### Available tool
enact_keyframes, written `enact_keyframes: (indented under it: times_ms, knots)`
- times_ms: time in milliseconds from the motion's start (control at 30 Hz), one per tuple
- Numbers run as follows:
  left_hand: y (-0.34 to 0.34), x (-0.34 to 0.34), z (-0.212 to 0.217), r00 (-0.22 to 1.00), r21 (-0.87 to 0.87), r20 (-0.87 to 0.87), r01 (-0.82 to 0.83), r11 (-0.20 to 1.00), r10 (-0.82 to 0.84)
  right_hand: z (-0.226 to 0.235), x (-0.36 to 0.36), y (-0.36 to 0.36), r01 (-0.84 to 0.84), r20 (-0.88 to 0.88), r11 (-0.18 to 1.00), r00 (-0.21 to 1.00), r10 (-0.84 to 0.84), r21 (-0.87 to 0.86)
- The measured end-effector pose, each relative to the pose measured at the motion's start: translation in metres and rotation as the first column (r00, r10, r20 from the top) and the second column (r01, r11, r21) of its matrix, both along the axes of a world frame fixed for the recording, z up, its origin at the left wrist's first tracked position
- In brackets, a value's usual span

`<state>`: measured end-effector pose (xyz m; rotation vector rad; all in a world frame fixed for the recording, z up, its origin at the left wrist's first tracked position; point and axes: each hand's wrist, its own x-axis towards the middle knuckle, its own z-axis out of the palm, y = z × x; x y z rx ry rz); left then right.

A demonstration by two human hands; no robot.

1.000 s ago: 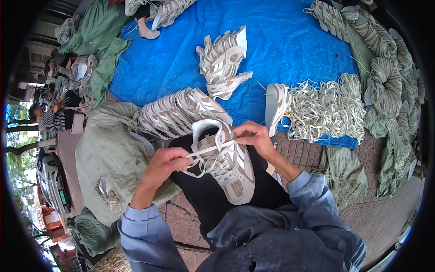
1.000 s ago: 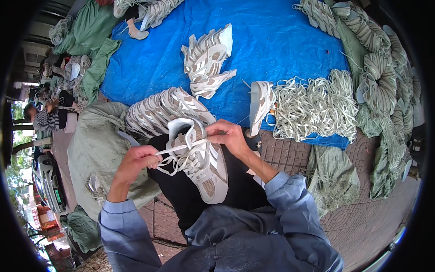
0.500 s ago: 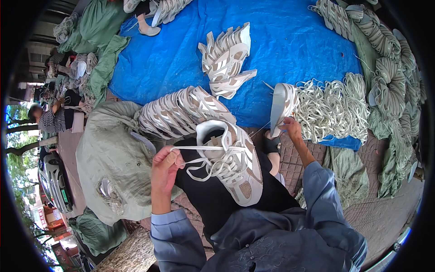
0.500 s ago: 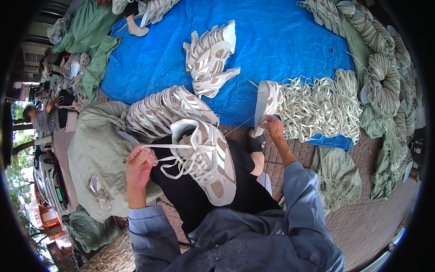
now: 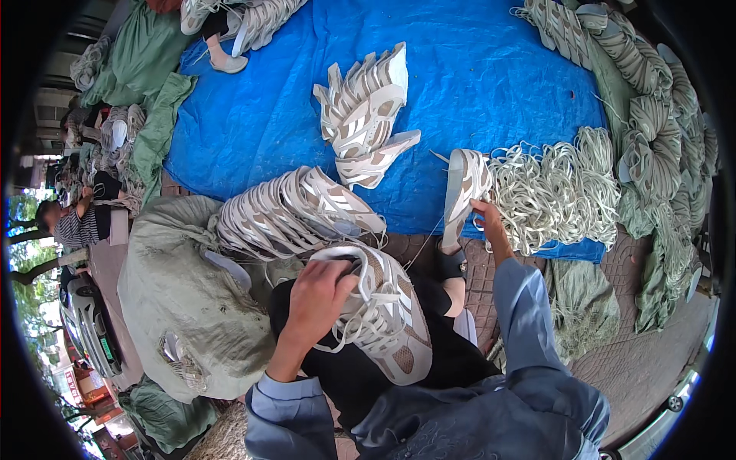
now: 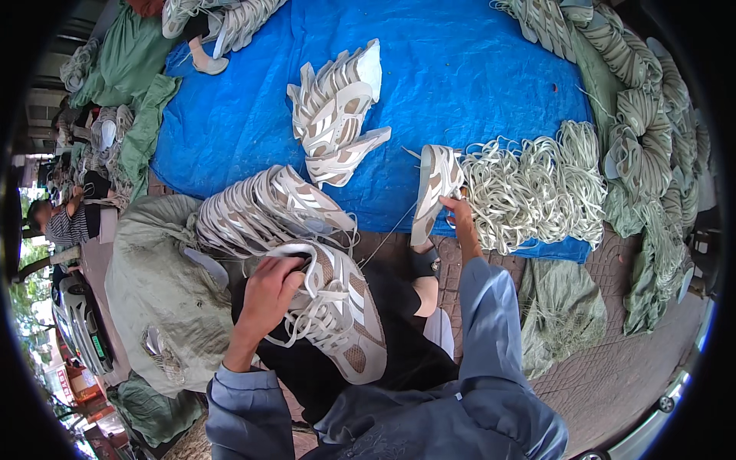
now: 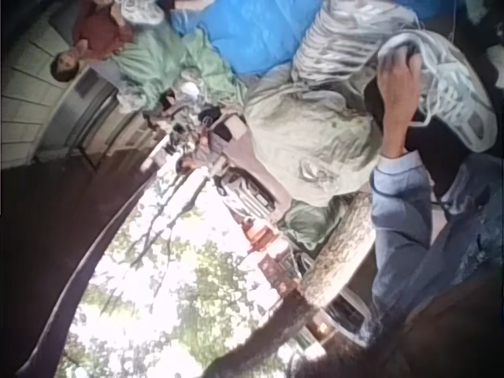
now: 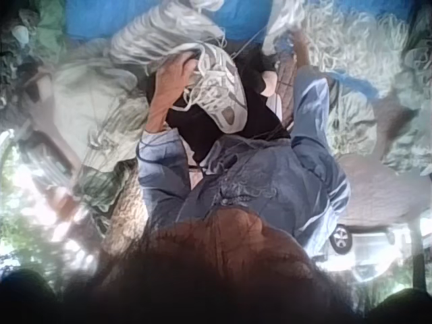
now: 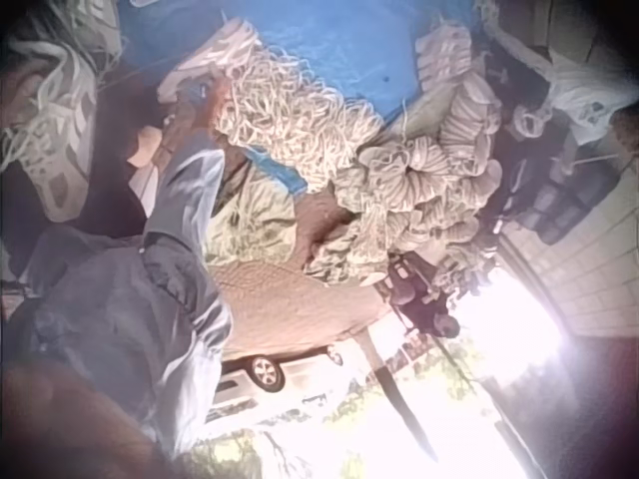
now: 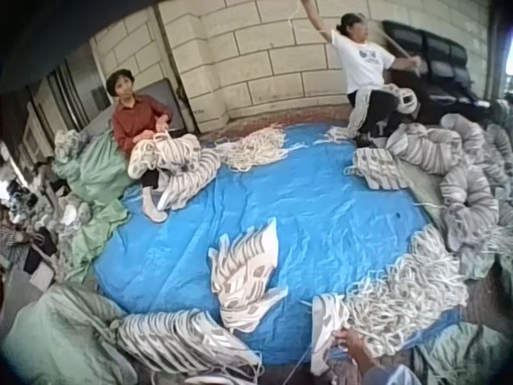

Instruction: The person threads white shoelaces through the eyelets of white sneakers, pulling them tight and arranging them. They handle multiple shoes and piles of laces on a blue tarp.

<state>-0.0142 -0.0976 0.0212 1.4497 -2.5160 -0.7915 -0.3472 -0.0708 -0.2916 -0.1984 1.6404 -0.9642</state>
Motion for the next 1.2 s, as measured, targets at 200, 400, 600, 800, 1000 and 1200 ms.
enact_keyframes:
  times_ms: [200, 400, 600, 800, 1000, 1200]
  knots:
    - [0.006, 0.004, 0.008, 1.0, 0.087, 0.002, -0.019, 0.996, 0.019, 0.009, 0.027, -0.044, -0.129, -0.149, 0.94, 0.985, 0.085, -0.315]
    - [0.016, -0.009, 0.002, 0.987, -0.067, -0.08, -0.143, 0.988, 0.137, 0.012, 0.092, -0.069, -0.661, -0.883, 0.736, 0.248, 0.398, 0.146]
    - [0.025, 0.01, -0.021, 0.917, -0.007, -0.259, -0.317, 0.948, 0.304, 0.049, 0.092, -0.085, -0.756, -0.968, 0.655, 0.155, 0.195, 0.011]
    - [0.003, -0.008, 0.003, 0.82, 0.158, -0.286, -0.47, 0.868, 0.496, 0.036, 0.084, -0.107, -0.858, -0.947, 0.489, 0.013, 0.322, 0.155]
    - [-0.053, -0.023, 0.018, 0.855, 0.009, -0.264, -0.461, 0.888, 0.446, -0.009, 0.049, -0.078, -0.682, -0.814, 0.731, 0.431, 0.388, -0.013]
    - [-0.083, -0.029, -0.011, 0.824, 0.087, -0.226, -0.514, 0.854, 0.519, -0.012, 0.074, -0.021, -0.219, 0.225, 0.962, 0.958, 0.18, 0.163]
